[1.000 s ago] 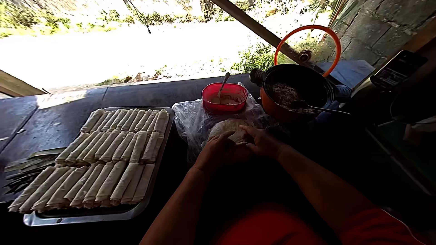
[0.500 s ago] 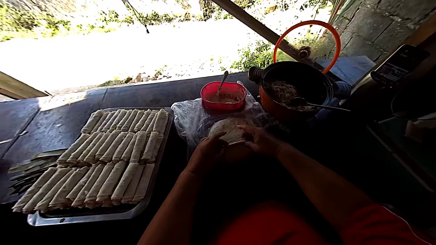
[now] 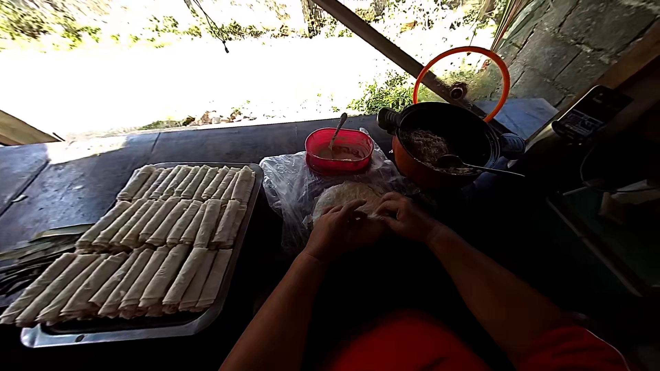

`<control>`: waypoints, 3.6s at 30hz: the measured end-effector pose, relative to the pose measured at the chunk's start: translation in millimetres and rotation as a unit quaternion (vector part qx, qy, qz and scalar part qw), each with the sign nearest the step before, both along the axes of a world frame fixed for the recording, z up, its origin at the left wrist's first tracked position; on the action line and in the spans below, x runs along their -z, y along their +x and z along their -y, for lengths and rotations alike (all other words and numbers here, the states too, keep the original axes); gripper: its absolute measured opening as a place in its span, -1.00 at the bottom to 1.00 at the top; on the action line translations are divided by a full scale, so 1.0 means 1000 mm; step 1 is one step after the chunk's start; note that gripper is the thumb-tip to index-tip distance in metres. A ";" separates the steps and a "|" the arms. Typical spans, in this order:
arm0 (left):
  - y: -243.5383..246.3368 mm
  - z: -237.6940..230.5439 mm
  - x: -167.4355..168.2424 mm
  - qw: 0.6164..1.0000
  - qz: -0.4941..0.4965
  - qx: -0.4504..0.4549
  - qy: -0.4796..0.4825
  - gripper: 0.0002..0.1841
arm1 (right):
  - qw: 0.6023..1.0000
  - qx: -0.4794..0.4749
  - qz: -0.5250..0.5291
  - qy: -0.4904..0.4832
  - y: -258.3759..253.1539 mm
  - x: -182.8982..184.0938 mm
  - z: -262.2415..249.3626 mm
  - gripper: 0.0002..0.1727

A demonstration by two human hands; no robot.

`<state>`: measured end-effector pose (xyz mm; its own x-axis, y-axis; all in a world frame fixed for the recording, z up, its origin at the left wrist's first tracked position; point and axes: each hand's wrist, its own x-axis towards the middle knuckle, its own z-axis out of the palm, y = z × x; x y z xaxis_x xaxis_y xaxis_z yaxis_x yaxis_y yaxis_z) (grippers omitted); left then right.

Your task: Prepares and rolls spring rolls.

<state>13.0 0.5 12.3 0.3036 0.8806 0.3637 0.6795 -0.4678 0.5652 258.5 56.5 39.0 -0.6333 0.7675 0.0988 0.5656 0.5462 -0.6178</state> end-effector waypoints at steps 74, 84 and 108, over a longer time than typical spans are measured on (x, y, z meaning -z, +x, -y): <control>-0.035 0.033 -0.019 0.978 -0.148 -0.087 0.121 -0.74 | 0.947 -0.091 0.267 0.154 -0.064 -0.022 0.042 -0.35; -0.007 0.034 0.016 0.973 0.004 -0.211 0.090 -0.61 | 0.951 -0.079 0.236 0.182 -0.060 -0.013 0.044 -0.40; -0.020 0.030 0.020 0.979 -0.091 -0.093 0.156 -0.69 | 0.975 -0.061 0.122 0.177 -0.047 -0.004 0.038 -0.55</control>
